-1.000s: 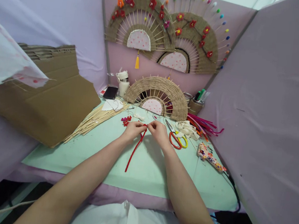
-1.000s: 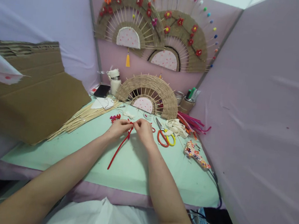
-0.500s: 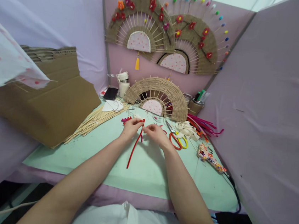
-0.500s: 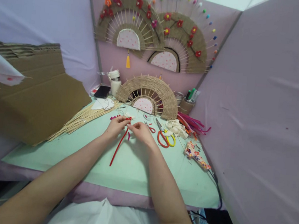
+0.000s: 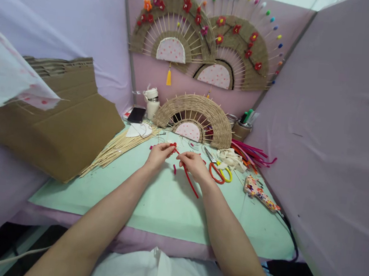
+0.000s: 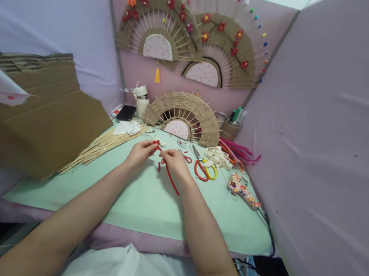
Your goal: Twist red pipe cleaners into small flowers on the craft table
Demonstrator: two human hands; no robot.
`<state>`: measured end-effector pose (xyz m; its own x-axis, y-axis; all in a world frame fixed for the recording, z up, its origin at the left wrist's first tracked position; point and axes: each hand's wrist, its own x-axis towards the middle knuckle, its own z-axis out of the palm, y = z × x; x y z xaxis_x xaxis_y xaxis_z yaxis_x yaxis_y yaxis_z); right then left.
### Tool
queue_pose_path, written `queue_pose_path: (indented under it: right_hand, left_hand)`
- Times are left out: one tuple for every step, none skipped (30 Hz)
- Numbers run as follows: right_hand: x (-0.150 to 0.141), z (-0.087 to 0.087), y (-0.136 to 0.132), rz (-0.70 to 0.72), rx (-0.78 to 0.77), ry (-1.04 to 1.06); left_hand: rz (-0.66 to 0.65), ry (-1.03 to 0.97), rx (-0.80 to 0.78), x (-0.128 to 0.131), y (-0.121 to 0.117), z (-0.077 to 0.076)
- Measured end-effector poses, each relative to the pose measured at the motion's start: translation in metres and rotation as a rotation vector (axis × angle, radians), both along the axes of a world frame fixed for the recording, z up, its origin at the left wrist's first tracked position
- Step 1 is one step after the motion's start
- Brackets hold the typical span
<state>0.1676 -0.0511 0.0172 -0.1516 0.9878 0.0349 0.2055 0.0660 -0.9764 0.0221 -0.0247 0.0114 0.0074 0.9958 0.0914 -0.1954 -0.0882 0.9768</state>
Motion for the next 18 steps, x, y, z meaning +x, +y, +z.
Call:
queue_pose_path:
  right_hand:
    - [0.002, 0.001, 0.0, -0.031, 0.032, -0.03]
    - [0.004, 0.003, 0.0, -0.062, 0.054, -0.061]
    - [0.006, 0.004, 0.001, -0.092, 0.067, -0.093]
    - [0.007, 0.006, 0.001, -0.123, 0.074, -0.126]
    - [0.008, 0.008, 0.001, -0.154, 0.077, -0.16]
    - [0.009, 0.009, 0.002, -0.181, 0.082, -0.189]
    - [0.01, 0.01, 0.002, -0.2, 0.09, -0.211]
    - [0.01, 0.011, 0.002, -0.209, 0.099, -0.223]
    - [0.011, 0.012, 0.002, -0.21, 0.104, -0.229]
    - [0.011, 0.013, 0.002, -0.201, 0.107, -0.233]
    - [0.011, 0.013, 0.001, -0.189, 0.108, -0.237]
    - [0.011, 0.013, 0.001, -0.177, 0.111, -0.242]
    - [0.011, 0.012, 0.001, -0.166, 0.117, -0.248]
    - [0.01, 0.012, 0.001, -0.158, 0.128, -0.252]
    - [0.01, 0.011, 0.0, -0.152, 0.143, -0.255]
    - [0.009, 0.01, 0.0, -0.147, 0.157, -0.258]
    - [0.009, 0.009, 0.001, -0.145, 0.172, -0.262]
    - [0.008, 0.008, 0.001, -0.143, 0.184, -0.271]
  left_hand:
    - [-0.005, -0.001, -0.002, 0.0, 0.0, 0.0]
    - [-0.011, -0.006, -0.01, 0.001, -0.001, 0.0]
    - [-0.02, -0.016, -0.023, 0.002, -0.002, 0.001]
    - [-0.034, -0.031, -0.041, 0.003, -0.004, 0.002]
    - [-0.053, -0.053, -0.065, 0.003, -0.006, 0.003]
    - [-0.075, -0.079, -0.091, 0.004, -0.007, 0.005]
    - [-0.096, -0.108, -0.119, 0.004, -0.009, 0.006]
    - [-0.116, -0.132, -0.144, 0.004, -0.01, 0.007]
    - [-0.131, -0.145, -0.163, 0.004, -0.011, 0.008]
    - [-0.139, -0.144, -0.17, 0.004, -0.012, 0.008]
    - [-0.14, -0.128, -0.165, 0.003, -0.012, 0.009]
    - [-0.136, -0.103, -0.153, 0.003, -0.012, 0.009]
    - [-0.126, -0.074, -0.141, 0.002, -0.011, 0.009]
    - [-0.11, -0.05, -0.13, 0.001, -0.011, 0.009]
    - [-0.091, -0.034, -0.124, 0.001, -0.01, 0.008]
    - [-0.075, -0.025, -0.121, 0.0, -0.009, 0.008]
    - [-0.061, -0.023, -0.119, -0.001, -0.007, 0.007]
    - [-0.049, -0.022, -0.115, -0.002, -0.006, 0.007]
